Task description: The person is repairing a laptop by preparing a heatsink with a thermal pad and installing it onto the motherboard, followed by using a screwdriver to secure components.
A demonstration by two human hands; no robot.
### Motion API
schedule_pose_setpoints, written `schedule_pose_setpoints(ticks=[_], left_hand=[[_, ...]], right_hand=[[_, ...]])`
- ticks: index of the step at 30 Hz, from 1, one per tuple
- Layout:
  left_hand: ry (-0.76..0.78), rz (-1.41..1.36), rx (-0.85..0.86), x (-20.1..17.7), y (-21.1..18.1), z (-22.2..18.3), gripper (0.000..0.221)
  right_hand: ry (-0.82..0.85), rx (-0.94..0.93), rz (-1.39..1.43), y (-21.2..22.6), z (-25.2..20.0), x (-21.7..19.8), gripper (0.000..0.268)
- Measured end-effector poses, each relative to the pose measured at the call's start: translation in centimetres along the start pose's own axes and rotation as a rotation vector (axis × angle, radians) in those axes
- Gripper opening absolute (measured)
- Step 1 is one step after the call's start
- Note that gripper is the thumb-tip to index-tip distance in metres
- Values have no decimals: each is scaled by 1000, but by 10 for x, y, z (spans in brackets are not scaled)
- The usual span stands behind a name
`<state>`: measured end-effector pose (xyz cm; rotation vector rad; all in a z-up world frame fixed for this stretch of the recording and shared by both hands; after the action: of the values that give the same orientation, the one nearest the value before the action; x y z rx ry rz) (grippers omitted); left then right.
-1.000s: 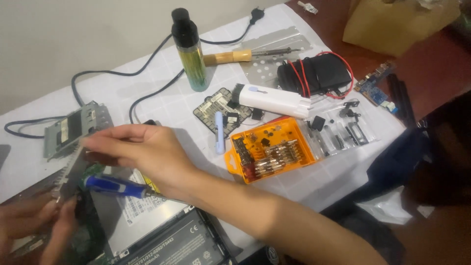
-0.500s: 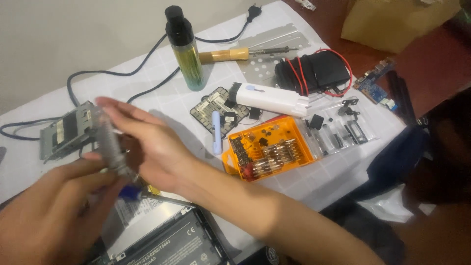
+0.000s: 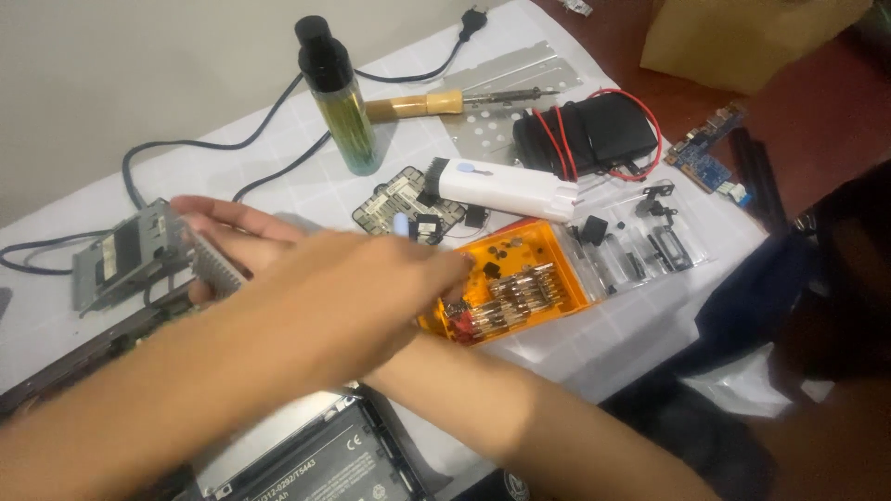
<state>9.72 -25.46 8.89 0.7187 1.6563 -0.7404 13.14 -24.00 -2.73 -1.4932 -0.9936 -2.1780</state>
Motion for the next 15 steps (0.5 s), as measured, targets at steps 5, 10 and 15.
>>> schedule_pose_setpoints(ticks=[5,10,15], left_hand=[[299,78,153,33,22,42,22],[288,181,218,37,25,49,35],[225,254,307,43,26,54,30]], right_hand=[[-246,99,-256,9,-10,33,37],[-196,81,-236,4,-7,26,36],[-227,118,-316,8,-7,32,41]])
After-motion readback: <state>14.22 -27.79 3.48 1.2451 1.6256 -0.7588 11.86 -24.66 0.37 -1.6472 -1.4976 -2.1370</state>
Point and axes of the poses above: each hand's wrist, its own z-axis towards the middle knuckle, its own x-axis out of the palm, y = z × x, the point moved 1 cm from there along z, towards the middle knuckle, and after that the axes turned 15 degrees about y, right-handed, at the moved point
